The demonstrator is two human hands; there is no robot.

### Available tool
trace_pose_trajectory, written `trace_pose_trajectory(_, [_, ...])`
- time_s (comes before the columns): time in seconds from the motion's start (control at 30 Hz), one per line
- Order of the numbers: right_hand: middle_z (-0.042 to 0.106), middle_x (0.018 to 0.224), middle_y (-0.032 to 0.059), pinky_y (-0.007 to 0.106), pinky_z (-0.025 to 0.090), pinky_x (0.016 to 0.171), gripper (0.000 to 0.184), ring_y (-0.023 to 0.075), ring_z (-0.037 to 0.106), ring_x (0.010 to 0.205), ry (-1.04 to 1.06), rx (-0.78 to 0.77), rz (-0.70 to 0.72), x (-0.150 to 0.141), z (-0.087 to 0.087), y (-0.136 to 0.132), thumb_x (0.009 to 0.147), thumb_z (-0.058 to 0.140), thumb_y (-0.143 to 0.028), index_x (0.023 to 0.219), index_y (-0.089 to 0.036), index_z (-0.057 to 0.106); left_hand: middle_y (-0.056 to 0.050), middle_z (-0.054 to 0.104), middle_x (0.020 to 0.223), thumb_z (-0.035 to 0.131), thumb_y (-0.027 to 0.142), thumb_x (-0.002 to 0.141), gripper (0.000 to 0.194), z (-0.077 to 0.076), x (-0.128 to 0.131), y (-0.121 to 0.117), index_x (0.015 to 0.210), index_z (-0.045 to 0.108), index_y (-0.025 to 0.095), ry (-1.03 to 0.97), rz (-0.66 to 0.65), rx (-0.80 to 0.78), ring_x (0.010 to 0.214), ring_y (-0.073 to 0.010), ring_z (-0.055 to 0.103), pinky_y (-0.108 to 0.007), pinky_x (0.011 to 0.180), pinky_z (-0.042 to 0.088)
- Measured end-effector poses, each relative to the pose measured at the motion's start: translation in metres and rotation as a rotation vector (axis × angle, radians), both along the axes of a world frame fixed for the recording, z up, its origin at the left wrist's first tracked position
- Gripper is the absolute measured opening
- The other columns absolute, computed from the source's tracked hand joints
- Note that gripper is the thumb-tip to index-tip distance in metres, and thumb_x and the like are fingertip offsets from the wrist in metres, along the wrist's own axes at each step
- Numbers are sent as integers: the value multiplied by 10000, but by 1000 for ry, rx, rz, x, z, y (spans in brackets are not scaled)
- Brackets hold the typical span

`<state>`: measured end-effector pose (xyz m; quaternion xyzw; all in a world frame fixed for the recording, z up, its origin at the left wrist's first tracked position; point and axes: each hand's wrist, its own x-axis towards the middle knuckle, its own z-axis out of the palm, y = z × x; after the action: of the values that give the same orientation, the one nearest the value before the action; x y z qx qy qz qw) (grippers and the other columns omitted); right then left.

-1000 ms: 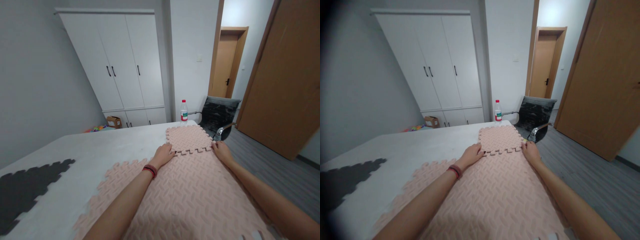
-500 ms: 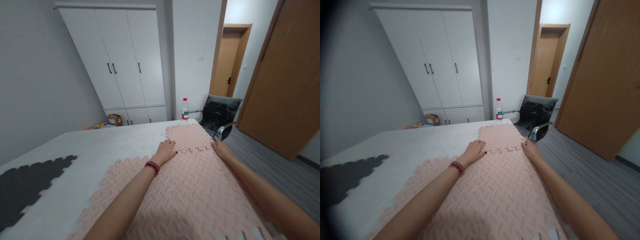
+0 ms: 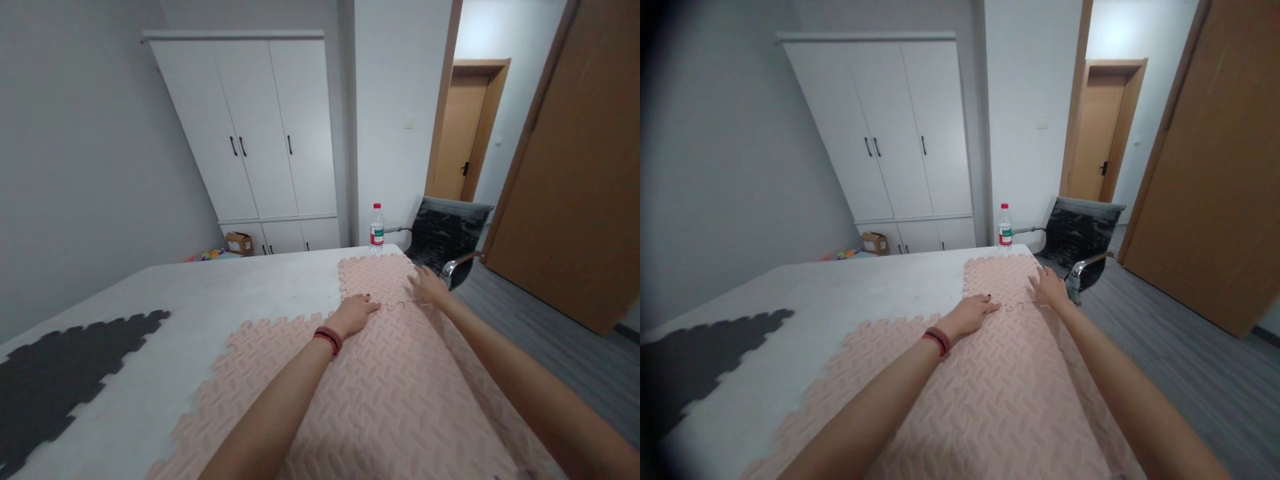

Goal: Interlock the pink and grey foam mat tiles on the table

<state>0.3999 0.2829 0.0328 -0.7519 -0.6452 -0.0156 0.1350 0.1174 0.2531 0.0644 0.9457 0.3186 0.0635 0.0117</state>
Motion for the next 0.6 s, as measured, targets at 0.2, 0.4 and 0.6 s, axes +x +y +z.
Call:
trace_pose_trajectory(0.2, [202, 1498, 111, 599, 85, 1058, 730, 277, 138, 1371, -11, -109, 129, -44, -22, 0, 861, 178, -670, 1429, -216, 242, -64, 578, 1151, 457, 354, 906, 338, 1, 9, 5, 1208, 498, 209, -7, 61, 15, 1036, -203, 554, -448, 908, 447])
trace_pose_trajectory(0.4, [166, 1508, 104, 619, 50, 1050, 711, 283, 104, 1378, 77, -139, 153, -38, -21, 2, 878, 168, -635, 1443, -205, 206, -93, 356, 1422, 356, 453, 917, 458, -14, 42, 13, 1337, 373, 271, -51, 213, 21, 1295, -302, 330, -600, 1047, 226])
trace_pose_trajectory(0.6, [174, 1511, 40, 579, -10, 1077, 615, 239, 99, 1385, 184, -139, 168, -33, -22, 7, 917, 121, -543, 1428, -228, 255, -75, 196, 1515, 248, 533, 912, 545, -32, 49, 25, 1410, 222, 315, -28, 248, -127, 1383, -318, 142, -622, 1071, 135])
